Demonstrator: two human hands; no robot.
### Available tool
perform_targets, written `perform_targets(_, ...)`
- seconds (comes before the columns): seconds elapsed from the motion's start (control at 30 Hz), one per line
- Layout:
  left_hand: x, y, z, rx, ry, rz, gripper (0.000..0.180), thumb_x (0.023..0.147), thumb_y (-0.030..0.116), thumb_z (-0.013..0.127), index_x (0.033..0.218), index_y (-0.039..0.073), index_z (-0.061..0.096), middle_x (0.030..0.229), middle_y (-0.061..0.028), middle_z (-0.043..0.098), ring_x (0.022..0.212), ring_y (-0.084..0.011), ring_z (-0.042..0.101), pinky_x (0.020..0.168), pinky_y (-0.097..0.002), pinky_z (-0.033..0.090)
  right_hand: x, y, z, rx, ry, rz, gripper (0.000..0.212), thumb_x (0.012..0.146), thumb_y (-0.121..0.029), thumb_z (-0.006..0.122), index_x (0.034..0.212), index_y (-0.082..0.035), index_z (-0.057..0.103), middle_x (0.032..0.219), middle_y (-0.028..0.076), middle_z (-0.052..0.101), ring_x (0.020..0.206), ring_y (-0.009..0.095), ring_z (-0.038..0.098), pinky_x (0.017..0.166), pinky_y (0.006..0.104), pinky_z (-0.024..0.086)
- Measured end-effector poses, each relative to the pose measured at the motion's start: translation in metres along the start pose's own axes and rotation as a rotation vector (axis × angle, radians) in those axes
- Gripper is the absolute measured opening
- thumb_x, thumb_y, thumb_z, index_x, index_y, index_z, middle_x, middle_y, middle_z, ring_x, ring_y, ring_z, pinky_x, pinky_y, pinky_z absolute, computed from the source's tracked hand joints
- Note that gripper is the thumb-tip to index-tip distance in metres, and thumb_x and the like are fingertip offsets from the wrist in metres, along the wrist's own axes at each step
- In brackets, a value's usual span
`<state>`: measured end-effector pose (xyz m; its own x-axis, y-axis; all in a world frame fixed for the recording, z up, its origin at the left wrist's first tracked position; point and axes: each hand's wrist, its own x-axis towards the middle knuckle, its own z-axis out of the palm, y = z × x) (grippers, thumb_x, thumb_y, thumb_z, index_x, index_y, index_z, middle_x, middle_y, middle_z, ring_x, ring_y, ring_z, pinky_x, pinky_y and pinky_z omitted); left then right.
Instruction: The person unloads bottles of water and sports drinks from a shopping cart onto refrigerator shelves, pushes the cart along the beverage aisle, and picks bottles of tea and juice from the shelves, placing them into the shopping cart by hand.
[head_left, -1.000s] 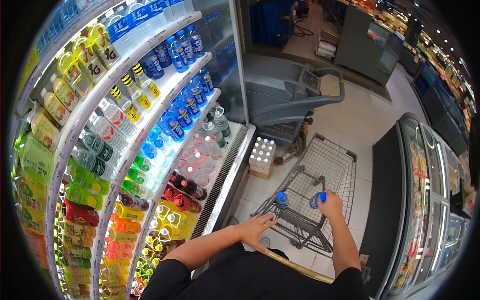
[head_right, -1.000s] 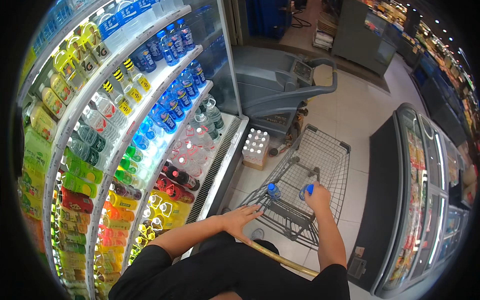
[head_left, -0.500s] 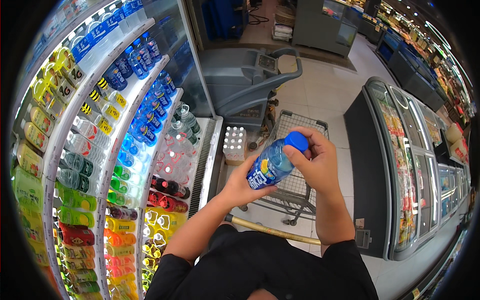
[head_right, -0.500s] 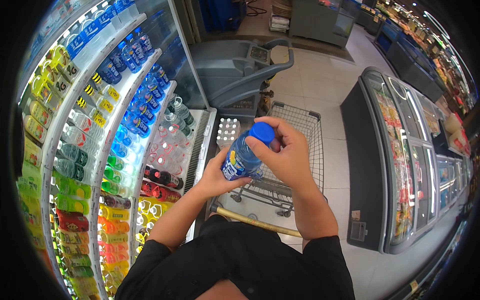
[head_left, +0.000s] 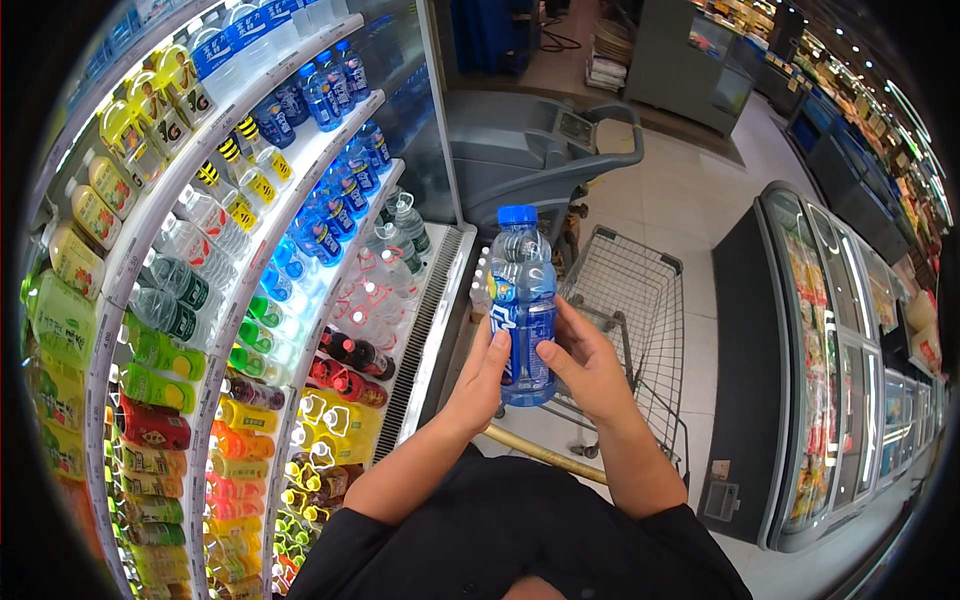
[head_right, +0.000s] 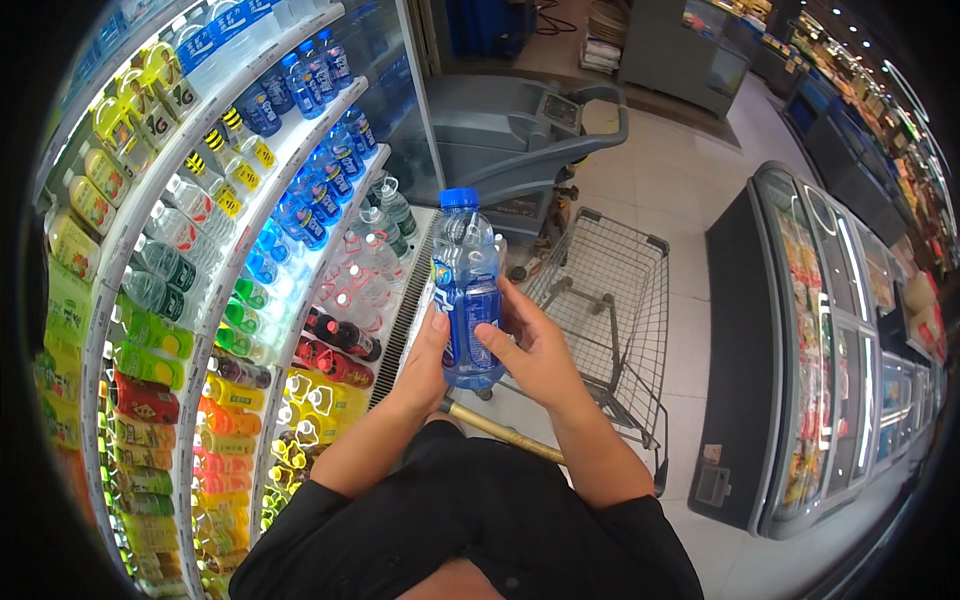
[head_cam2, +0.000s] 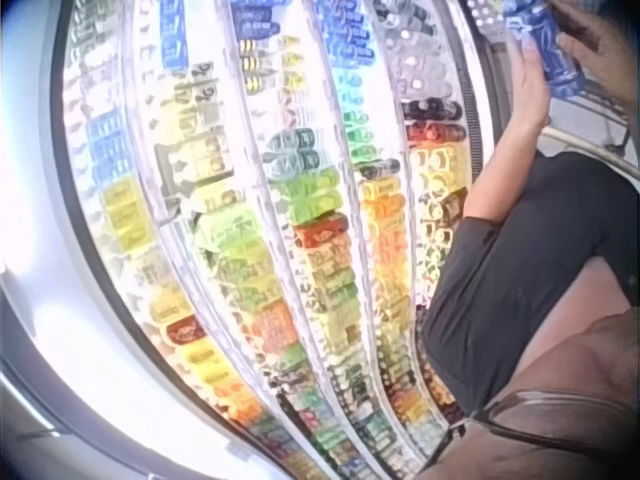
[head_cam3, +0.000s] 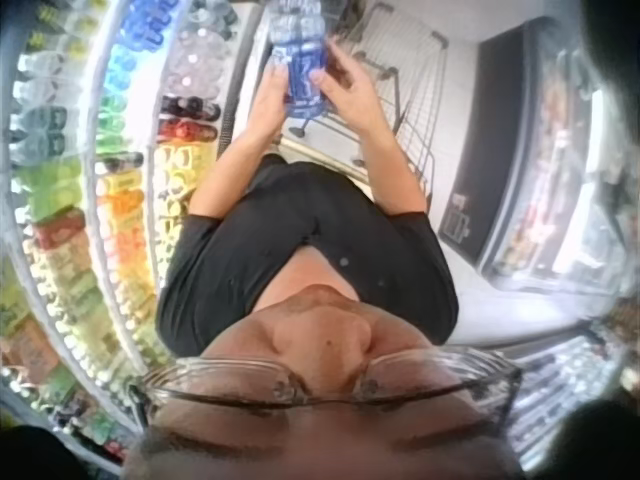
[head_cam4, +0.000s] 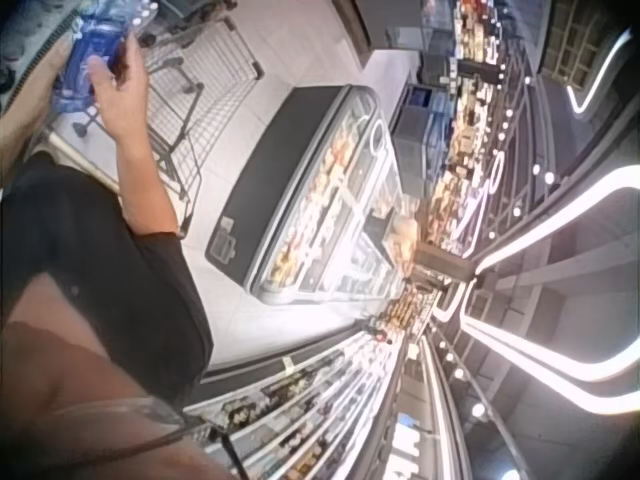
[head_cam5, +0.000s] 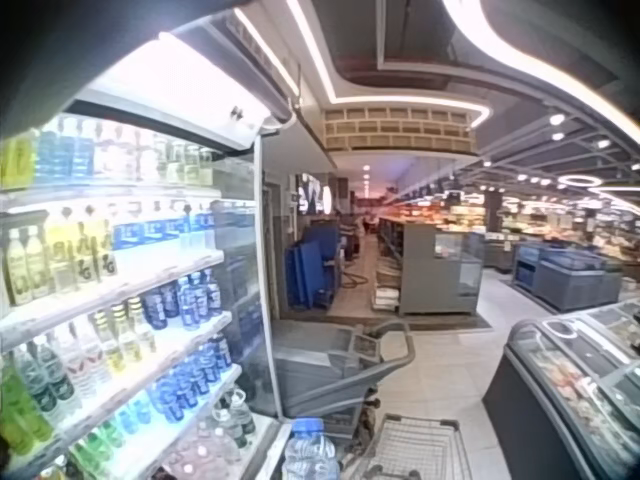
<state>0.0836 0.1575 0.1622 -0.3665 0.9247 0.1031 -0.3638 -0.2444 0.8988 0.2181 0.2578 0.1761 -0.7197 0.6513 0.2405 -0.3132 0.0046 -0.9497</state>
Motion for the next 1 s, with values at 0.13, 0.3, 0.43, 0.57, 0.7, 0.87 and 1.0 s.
perform_targets(0.13,-0.010,0.014,0.004,0.060,0.045,0.043,0.063,0.107,0.021,0.054,0.158,-0.001,0.024,0.143,-0.0132,0.050,0.130,-0.0196,0.049,0.110,-0.0342,0.039,-0.003,-0.004,0.003,0.055,0.048,0.007,0.064,0.098,-0.012,0.069,0.153,0.002,0.040,0.141,0.018,0.056,0.128,0.024,0.055,0.107,0.0405,0.045)
perform_targets(0.3,-0.014,0.011,0.008,0.315,0.150,0.241,0.065,0.104,0.010,0.057,0.159,-0.001,0.024,0.142,-0.0147,0.051,0.127,-0.0192,0.052,0.107,-0.0335,0.043,-0.005,0.004,0.016,0.016,0.103,-0.102,0.064,0.096,-0.006,0.070,0.153,0.002,0.041,0.141,0.017,0.057,0.129,0.024,0.056,0.108,0.0389,0.045)
perform_targets(0.43,-0.024,0.022,-0.002,0.187,0.102,0.142,0.063,0.104,0.008,0.058,0.159,0.002,0.030,0.130,-0.0111,0.056,0.116,-0.0150,0.057,0.102,-0.0306,0.046,-0.004,-0.011,0.022,0.113,0.171,0.049,0.062,0.094,-0.004,0.072,0.150,0.004,0.045,0.139,0.016,0.059,0.127,0.022,0.056,0.110,0.0357,0.044)
perform_targets(0.57,-0.027,0.024,-0.003,0.173,0.099,0.124,0.061,0.104,0.010,0.060,0.158,0.003,0.034,0.122,-0.0075,0.058,0.107,-0.0112,0.058,0.097,-0.0272,0.048,-0.006,-0.012,0.024,0.160,0.171,0.066,0.062,0.093,-0.004,0.073,0.148,0.006,0.046,0.138,0.016,0.060,0.127,0.021,0.057,0.110,0.0355,0.043)
perform_targets(0.7,-0.030,0.023,-0.007,0.150,0.107,0.108,0.061,0.103,0.010,0.061,0.158,0.002,0.035,0.121,-0.0069,0.059,0.108,-0.0119,0.057,0.098,-0.0280,0.047,-0.007,-0.009,0.027,0.168,0.153,0.035,0.062,0.093,-0.004,0.073,0.148,0.006,0.046,0.138,0.017,0.060,0.126,0.021,0.058,0.111,0.0351,0.043)
perform_targets(0.87,-0.035,0.027,-0.004,0.000,0.129,0.056,0.064,0.101,0.008,0.063,0.158,0.003,0.034,0.125,-0.0073,0.059,0.116,-0.0137,0.055,0.104,-0.0304,0.044,-0.011,-0.009,0.027,-0.029,0.130,-0.048,0.069,0.090,-0.005,0.077,0.150,0.003,0.045,0.131,0.014,0.062,0.118,0.018,0.062,0.094,0.0315,0.052)
perform_targets(1.0,-0.036,0.032,0.003,-0.013,0.114,0.095,0.067,0.100,0.006,0.064,0.159,0.002,0.032,0.135,-0.0102,0.057,0.123,-0.0161,0.055,0.108,-0.0331,0.043,-0.012,-0.012,0.025,-0.159,0.107,-0.123,0.070,0.088,-0.005,0.079,0.150,0.002,0.046,0.126,0.012,0.062,0.115,0.018,0.063,0.091,0.0309,0.053)
